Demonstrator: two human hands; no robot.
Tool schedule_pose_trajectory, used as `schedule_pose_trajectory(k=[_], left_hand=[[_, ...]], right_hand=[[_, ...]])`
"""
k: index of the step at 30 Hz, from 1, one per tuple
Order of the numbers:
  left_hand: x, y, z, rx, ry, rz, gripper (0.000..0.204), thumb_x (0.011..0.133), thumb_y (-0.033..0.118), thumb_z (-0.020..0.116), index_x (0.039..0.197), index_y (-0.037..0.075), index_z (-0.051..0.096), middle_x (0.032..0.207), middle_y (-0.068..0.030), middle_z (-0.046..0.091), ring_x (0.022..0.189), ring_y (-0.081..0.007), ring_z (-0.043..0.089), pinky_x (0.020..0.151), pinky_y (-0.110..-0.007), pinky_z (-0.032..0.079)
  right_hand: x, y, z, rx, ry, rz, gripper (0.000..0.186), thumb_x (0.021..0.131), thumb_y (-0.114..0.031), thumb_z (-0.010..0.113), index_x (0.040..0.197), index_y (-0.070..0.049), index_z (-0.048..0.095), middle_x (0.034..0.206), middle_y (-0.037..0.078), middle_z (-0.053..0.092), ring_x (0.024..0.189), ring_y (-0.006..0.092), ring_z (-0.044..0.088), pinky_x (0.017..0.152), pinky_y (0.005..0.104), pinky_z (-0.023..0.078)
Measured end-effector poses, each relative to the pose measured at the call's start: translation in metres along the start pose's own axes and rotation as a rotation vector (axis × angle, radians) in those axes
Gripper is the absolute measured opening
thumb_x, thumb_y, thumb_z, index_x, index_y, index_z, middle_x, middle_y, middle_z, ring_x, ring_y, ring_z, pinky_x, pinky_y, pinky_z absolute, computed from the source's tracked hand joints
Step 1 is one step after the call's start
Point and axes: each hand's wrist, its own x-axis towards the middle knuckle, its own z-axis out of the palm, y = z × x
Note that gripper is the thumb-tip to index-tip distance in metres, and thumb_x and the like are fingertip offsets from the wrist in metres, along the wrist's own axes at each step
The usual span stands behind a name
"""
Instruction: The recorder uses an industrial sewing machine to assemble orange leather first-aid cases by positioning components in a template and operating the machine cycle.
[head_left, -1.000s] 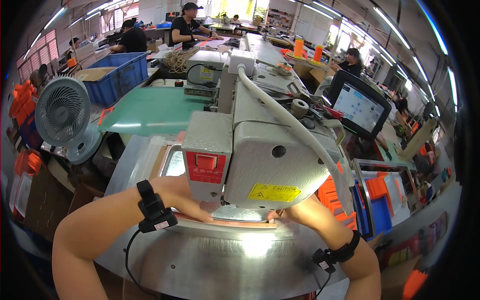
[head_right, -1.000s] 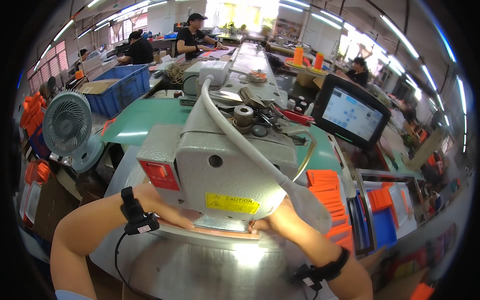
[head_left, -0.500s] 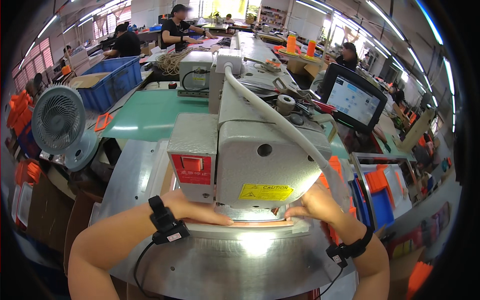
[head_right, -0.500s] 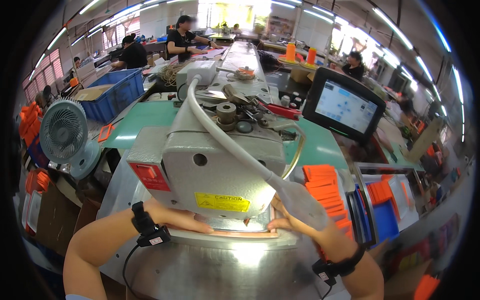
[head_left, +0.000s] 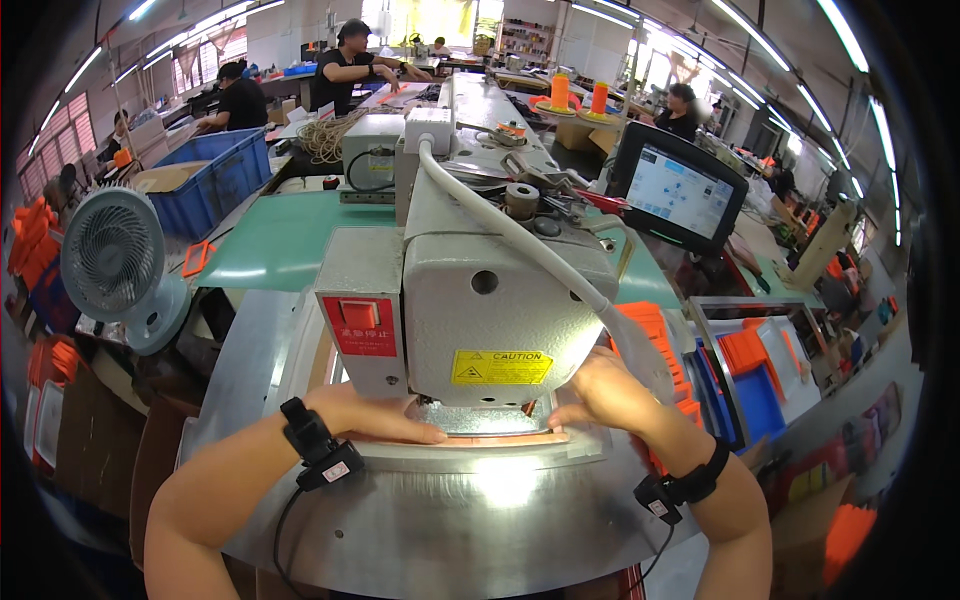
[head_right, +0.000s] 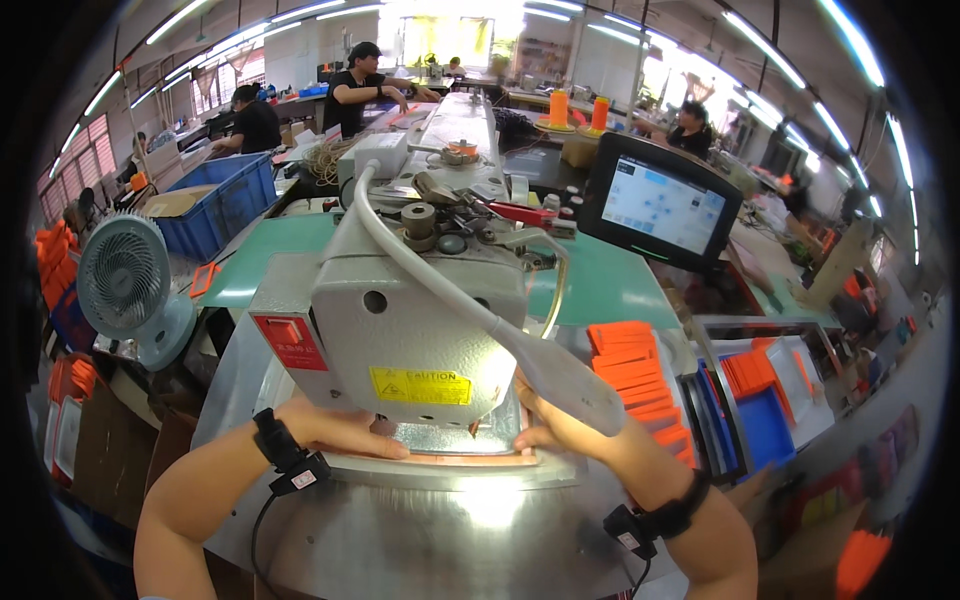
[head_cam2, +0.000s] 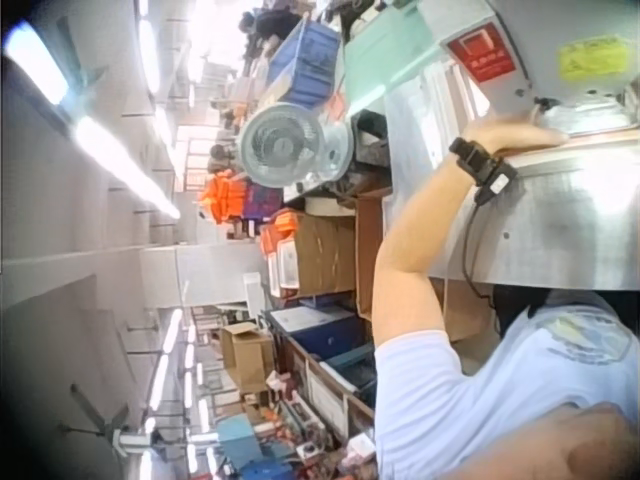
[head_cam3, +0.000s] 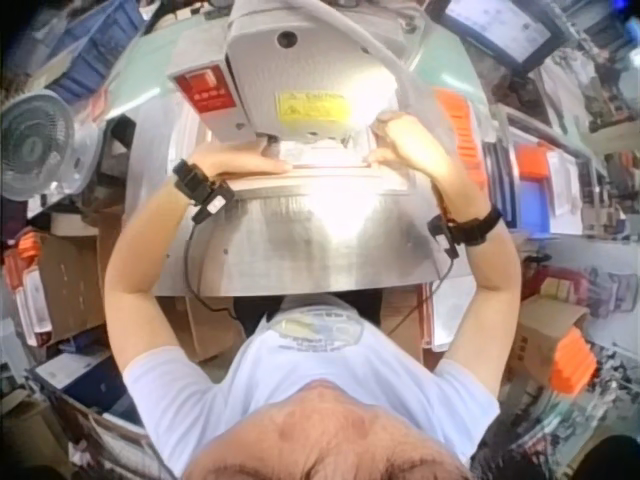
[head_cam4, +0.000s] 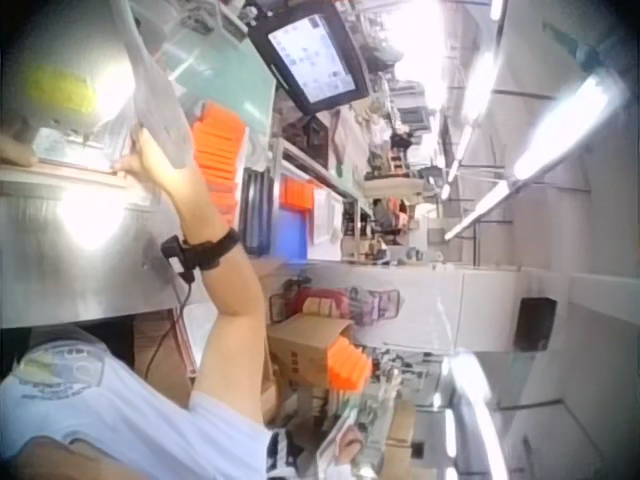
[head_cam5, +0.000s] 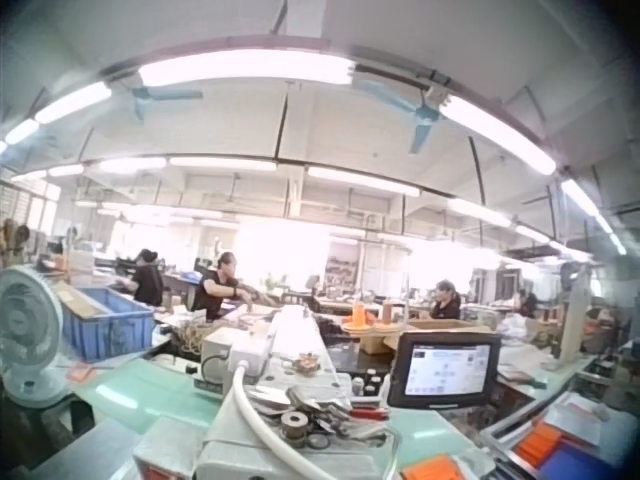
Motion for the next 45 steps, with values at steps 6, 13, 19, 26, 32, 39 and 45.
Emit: schedule_pose_trajectory(k=[6,13,19,26,32,39,45], left_hand=[[-0.005,-0.012,0.024,0.346,-0.203,0.020,0.098,0.086,0.070,0.056,0.146,-0.005,0.038,0.140,-0.0299,0.050,0.130,-0.0420,0.049,0.108,-0.047,0.038],[-0.059,0.007,0.080,0.464,-0.025,0.153,0.105,0.092,0.076,0.039,0.152,-0.009,0.025,0.160,-0.0330,0.017,0.150,-0.0501,0.011,0.118,-0.064,0.010],[-0.086,0.020,0.052,0.589,0.319,-0.012,0.090,0.087,0.061,0.061,0.146,-0.004,0.039,0.142,-0.0296,0.045,0.138,-0.0481,0.036,0.108,-0.060,0.032],[-0.105,-0.015,0.046,0.347,0.518,-0.269,0.073,0.083,0.032,0.071,0.141,-0.002,0.043,0.100,-0.0196,0.063,0.085,-0.0415,0.065,0.071,-0.049,0.052],[-0.106,-0.007,0.040,-0.181,0.629,-0.270,0.063,0.082,0.010,0.059,0.143,0.000,0.045,0.082,-0.0149,0.062,0.077,-0.0257,0.065,0.070,-0.040,0.051],[-0.139,0.017,0.061,-1.083,0.814,-0.172,0.057,0.086,0.002,0.052,0.142,-0.005,0.047,0.119,-0.0112,0.063,0.098,-0.0155,0.064,0.085,-0.027,0.052],[-0.160,0.059,0.110,-1.649,1.034,0.188,0.049,0.095,0.008,0.060,0.142,0.002,0.046,0.132,-0.0134,0.059,0.117,-0.0269,0.060,0.095,-0.039,0.052]], right_hand=[[-0.020,-0.009,-0.001,0.075,-0.099,-0.047,0.072,0.076,-0.047,0.079,0.125,0.002,0.062,0.125,0.021,0.062,0.108,0.0371,0.063,0.098,0.0504,0.045],[-0.087,-0.067,-0.009,0.027,-0.064,0.018,0.074,0.086,-0.049,0.070,0.137,0.002,0.052,0.147,0.015,0.049,0.110,0.0284,0.064,0.103,0.0611,0.040],[-0.080,-0.100,0.020,-0.260,0.149,0.153,0.060,0.081,-0.040,0.076,0.122,0.003,0.064,0.135,0.015,0.060,0.106,0.0245,0.065,0.104,0.0584,0.038],[-0.080,-0.110,0.021,-0.203,0.249,0.254,0.057,0.079,-0.031,0.076,0.123,0.000,0.061,0.093,0.012,0.059,0.078,0.0268,0.060,0.076,0.0434,0.041],[-0.080,-0.106,0.015,0.207,0.202,0.311,0.045,0.080,-0.019,0.072,0.117,0.004,0.061,0.087,0.015,0.060,0.082,0.0345,0.062,0.077,0.0470,0.047],[-0.055,-0.105,0.018,0.360,0.111,0.307,0.036,0.082,-0.015,0.071,0.111,0.002,0.059,0.088,0.019,0.061,0.082,0.0384,0.063,0.074,0.0456,0.050],[-0.030,-0.103,0.026,0.469,0.077,0.220,0.037,0.081,-0.013,0.077,0.111,0.002,0.062,0.082,0.016,0.062,0.076,0.0319,0.063,0.071,0.0403,0.051]])
